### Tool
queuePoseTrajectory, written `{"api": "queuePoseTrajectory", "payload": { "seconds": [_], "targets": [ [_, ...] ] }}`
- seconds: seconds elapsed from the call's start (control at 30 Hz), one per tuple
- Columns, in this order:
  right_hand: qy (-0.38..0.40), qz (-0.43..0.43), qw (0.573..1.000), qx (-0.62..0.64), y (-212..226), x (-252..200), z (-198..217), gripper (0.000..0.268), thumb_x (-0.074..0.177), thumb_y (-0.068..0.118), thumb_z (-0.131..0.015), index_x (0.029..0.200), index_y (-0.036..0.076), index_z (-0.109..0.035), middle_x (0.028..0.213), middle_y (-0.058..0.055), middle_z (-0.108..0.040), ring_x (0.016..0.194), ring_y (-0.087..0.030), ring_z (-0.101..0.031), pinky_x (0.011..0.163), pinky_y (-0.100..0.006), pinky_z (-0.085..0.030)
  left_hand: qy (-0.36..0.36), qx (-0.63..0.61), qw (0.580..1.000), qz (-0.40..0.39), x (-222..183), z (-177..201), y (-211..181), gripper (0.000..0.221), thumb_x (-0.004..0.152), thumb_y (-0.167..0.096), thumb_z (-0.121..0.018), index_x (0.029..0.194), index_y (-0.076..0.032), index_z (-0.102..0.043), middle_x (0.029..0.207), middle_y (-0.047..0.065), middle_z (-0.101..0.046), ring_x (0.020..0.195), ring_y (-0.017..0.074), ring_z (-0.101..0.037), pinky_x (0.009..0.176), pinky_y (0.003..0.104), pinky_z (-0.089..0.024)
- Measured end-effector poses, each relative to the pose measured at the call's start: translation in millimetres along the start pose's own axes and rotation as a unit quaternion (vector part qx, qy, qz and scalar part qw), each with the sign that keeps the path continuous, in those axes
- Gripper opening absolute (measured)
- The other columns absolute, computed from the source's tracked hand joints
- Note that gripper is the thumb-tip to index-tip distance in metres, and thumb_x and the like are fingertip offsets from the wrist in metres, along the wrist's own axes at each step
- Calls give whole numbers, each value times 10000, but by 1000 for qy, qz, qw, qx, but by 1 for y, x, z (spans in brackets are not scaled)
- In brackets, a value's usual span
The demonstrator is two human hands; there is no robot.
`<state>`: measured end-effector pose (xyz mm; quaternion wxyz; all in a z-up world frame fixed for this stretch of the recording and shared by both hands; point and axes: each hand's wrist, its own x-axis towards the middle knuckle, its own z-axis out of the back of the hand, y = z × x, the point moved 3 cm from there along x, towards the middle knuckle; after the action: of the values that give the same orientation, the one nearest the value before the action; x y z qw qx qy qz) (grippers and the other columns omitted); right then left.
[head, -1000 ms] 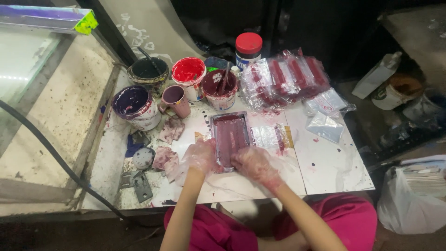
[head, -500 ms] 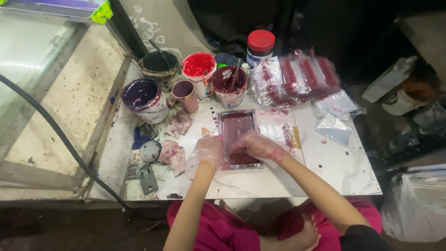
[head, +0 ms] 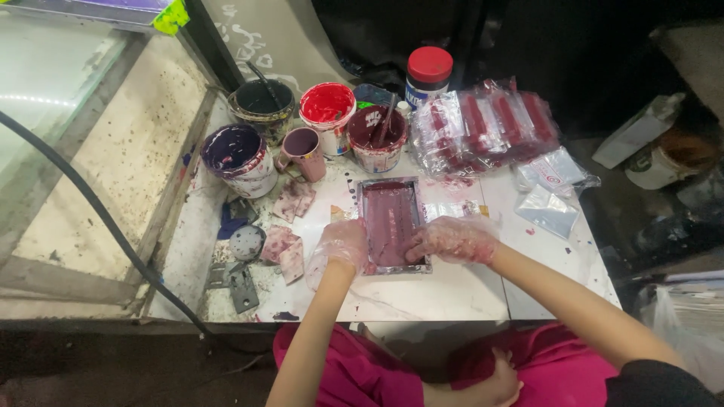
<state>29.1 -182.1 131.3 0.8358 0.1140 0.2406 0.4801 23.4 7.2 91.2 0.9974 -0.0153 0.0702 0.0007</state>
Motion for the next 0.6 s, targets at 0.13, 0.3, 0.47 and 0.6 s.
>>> {"api": "queuePoseTrajectory", "payload": {
  "seconds": [0.13, 0.3, 0.47, 0.6],
  "targets": [
    [-1, -132, 975, 176, -14, -2, 5, 294, 980, 333, -621, 1243, 340, -752, 1213, -19, -748, 1186, -266, -678, 1061, -421, -524, 19, -13, 1000, 7, -2, -6, 2, 306, 929, -106, -503, 953, -96, -808, 922, 103, -796, 949, 319, -772, 791, 449, -610],
    [-180, -36, 976, 115, -42, 22, 14, 334, 915, 120, -661, 1150, 316, -794, 984, -72, -810, 1004, -308, -749, 897, -482, -583, 18, -32, 999, 20, 14, -23, 5, 326, 954, -118, -484, 976, -78, -807, 941, 115, -797, 956, 330, -770, 802, 461, -613],
    [-175, -214, 957, 88, -108, 74, 0, 339, 970, 372, -605, 1287, 460, -686, 1190, 9, -757, 1149, -255, -690, 964, -402, -555, 16, -82, 995, 50, 12, -13, 3, 360, 994, -206, -471, 988, -61, -800, 947, 120, -791, 954, 336, -768, 797, 471, -621],
    [-178, -220, 959, 31, -112, 88, -8, 319, 974, 381, -599, 1271, 440, -699, 1132, -15, -772, 1126, -260, -699, 953, -392, -574, 21, -43, 999, 17, 2, 5, 0, 360, 974, -133, -446, 992, -76, -801, 958, 119, -790, 968, 335, -766, 812, 485, -617]
  ]
}}
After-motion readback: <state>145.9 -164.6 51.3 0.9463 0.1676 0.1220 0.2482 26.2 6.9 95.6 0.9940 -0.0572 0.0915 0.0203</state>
